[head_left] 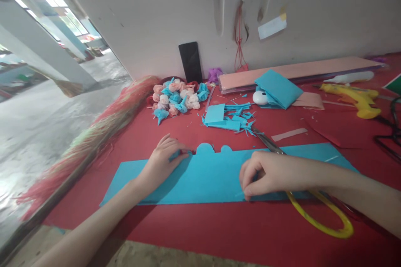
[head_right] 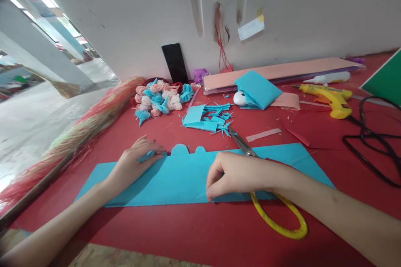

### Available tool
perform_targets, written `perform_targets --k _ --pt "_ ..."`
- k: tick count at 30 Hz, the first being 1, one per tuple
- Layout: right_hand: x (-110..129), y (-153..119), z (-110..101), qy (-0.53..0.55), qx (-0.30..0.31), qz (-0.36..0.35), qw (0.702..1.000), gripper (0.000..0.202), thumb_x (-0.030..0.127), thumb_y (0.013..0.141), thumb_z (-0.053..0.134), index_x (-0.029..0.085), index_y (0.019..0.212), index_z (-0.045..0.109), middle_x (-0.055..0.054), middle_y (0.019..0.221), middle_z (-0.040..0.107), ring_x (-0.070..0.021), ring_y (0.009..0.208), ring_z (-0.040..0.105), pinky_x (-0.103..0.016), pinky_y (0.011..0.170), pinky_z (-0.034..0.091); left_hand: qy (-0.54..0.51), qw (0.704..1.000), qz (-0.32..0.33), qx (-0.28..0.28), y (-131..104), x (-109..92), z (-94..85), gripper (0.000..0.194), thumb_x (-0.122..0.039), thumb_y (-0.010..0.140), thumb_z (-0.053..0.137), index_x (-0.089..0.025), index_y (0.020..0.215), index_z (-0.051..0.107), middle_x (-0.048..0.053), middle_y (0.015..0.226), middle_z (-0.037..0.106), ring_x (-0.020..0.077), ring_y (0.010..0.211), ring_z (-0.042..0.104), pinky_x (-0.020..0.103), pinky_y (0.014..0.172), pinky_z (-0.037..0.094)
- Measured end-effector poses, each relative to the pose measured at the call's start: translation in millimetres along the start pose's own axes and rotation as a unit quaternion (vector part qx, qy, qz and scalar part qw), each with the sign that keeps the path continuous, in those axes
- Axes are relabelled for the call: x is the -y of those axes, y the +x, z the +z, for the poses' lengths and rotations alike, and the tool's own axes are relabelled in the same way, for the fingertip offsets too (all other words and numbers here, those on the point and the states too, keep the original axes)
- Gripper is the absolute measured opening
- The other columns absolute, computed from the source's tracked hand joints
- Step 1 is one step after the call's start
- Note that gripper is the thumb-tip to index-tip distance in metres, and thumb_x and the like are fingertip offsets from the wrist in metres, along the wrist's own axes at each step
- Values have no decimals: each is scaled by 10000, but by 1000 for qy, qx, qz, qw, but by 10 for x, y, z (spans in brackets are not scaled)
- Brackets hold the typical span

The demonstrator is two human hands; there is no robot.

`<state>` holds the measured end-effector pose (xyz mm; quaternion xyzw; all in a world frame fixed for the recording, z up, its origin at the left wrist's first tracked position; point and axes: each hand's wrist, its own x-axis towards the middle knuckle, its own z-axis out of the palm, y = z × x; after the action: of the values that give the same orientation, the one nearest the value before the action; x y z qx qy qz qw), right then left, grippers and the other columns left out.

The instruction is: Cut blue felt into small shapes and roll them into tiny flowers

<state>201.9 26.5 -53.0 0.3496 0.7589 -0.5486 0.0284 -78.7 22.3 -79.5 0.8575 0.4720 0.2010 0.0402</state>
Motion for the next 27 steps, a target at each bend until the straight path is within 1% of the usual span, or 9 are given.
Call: perform_targets --k 6,14,18,23,27 --pt "4 8 -21 -1 -2 5 1000 211 323 721 603 145 695 715 -45 776 698 -179 750 615 -248 666 437 13 1000 7 -17 -19 -3 12 131 -242 855 512 -220 851 642 5 824 708 184 863 620 510 1050 267" --pt "36 6 -12 2 4 -4 1000 204 300 733 588 148 698 720 -49 785 694 -178 755 619 -250 673 439 28 999 15 -14 -56 -2 -2 137 -200 855 497 -223 880 630 5 839 704 186 901 610 526 1080 192" --pt "23 14 -16 0 6 -3 1000 203 303 730 591 153 700 724 -45 779 696 -177 749 619 -250 666 436 27 1000 11 3 -52 -16 1 110 -218 853 514 -221 897 614 9 868 693 182 910 594 540 1072 190" --pt "32 18 -13 0 5 0 1000 203 299 729 590 157 707 733 -45 783 698 -178 749 620 -254 672 437 23 1000 0 7 -44 -14 14 97 -236 862 511 -211 821 596 10 853 682 176 908 593 531 1065 213" --pt "50 8 -10 -1 2 1 1000 207 300 737 582 165 726 739 -43 797 700 -178 763 621 -252 677 438 23 1000 5 2 -43 -2 24 110 -233 863 512 -210 802 601 4 825 680 172 904 592 533 1082 168"
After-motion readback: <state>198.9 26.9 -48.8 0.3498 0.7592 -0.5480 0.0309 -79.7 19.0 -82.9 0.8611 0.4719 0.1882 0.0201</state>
